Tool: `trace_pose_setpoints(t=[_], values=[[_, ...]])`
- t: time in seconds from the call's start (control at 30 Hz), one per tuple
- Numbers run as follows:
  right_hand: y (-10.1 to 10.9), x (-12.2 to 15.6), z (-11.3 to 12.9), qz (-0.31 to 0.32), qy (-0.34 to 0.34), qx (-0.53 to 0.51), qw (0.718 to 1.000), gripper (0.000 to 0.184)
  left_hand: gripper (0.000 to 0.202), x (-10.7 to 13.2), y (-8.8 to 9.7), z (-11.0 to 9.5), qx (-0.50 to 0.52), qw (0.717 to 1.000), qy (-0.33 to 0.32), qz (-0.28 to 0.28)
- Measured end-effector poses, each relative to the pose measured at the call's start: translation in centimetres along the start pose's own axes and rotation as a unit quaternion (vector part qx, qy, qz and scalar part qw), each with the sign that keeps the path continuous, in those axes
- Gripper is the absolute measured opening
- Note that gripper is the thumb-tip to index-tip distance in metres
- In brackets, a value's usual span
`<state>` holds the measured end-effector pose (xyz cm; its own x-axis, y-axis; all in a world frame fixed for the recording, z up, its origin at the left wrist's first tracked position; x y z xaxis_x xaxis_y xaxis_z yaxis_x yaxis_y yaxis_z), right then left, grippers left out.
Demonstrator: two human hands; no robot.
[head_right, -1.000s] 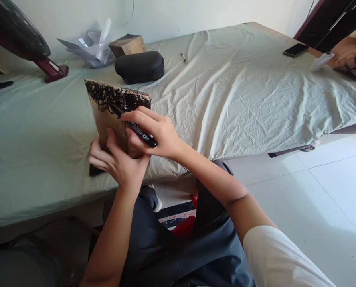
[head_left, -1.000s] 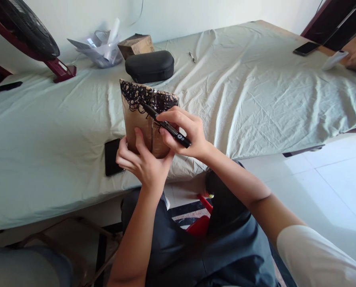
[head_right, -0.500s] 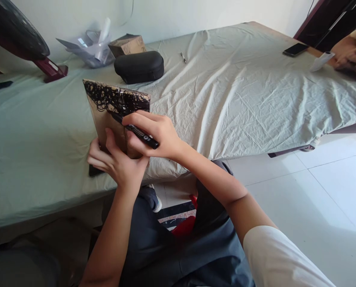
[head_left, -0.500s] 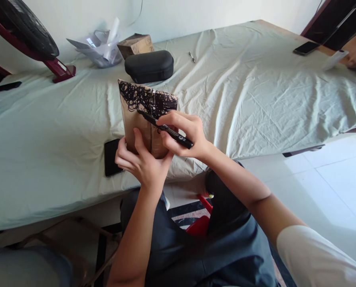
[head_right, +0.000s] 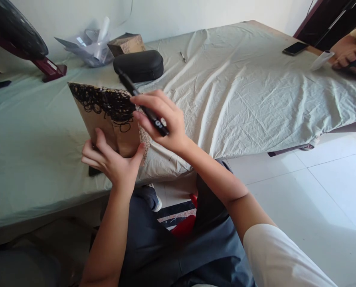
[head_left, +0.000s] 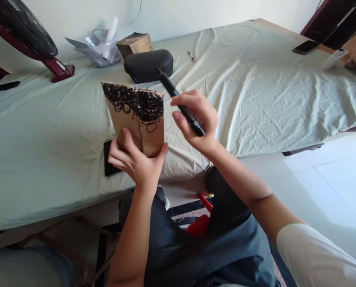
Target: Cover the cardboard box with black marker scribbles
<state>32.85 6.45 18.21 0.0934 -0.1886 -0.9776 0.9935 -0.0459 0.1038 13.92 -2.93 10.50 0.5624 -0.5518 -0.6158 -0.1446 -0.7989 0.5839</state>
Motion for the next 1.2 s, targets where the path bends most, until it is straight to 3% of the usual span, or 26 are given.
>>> trace_pose_setpoints(t=[0.07,0.17,0.3,0.4,0.53,0.63,0.9,1.2], values=[[1.0,0.0,-1.6,-0.033,-0.044,-0.037,0.998,0.043,0.124,-0.6,0.0,1.1,0.011,1.0,0.011,0.005],[0.9,1.3,-5.7,-0.003,-0.194,-0.052,0.98,0.064,0.12,-1.6,0.1,3.6,0.041,0.999,0.034,0.002],[-0.8,4.5,-10.4,0.038,-0.337,-0.092,0.936,0.017,0.113,-2.6,0.3,7.5,0.134,0.989,0.062,-0.02],[-2.7,6.9,-12.1,0.161,-0.406,-0.032,0.899,0.029,0.117,-3.0,0.4,10.0,0.146,0.985,0.078,-0.05],[-5.4,9.5,-11.6,0.4,-0.403,0.053,0.821,0.037,0.12,-3.2,0.6,11.8,0.138,0.984,0.081,-0.076],[-6.3,10.8,-11.0,0.487,-0.401,0.088,0.771,0.043,0.118,-3.1,0.8,11.9,0.136,0.985,0.079,-0.071],[-7.5,11.7,-11.0,0.51,-0.374,0.128,0.764,0.045,0.111,-3.0,1.5,10.1,0.14,0.984,0.1,-0.047],[-8.6,12.5,-11.0,0.509,-0.354,0.147,0.771,0.046,0.115,-3.2,1.0,10.9,0.141,0.985,0.087,-0.055]])
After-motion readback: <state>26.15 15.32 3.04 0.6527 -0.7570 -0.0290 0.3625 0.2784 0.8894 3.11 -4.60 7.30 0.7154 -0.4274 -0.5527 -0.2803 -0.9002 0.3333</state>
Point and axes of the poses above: each hand's wrist, its own x-axis away from the middle knuckle, its own y-axis out of the back of the hand, z = x × y, the point moved 7 cm from there along -x, towards the middle knuckle, and after that the axes turned 8 degrees about y, right-handed, at the moved point
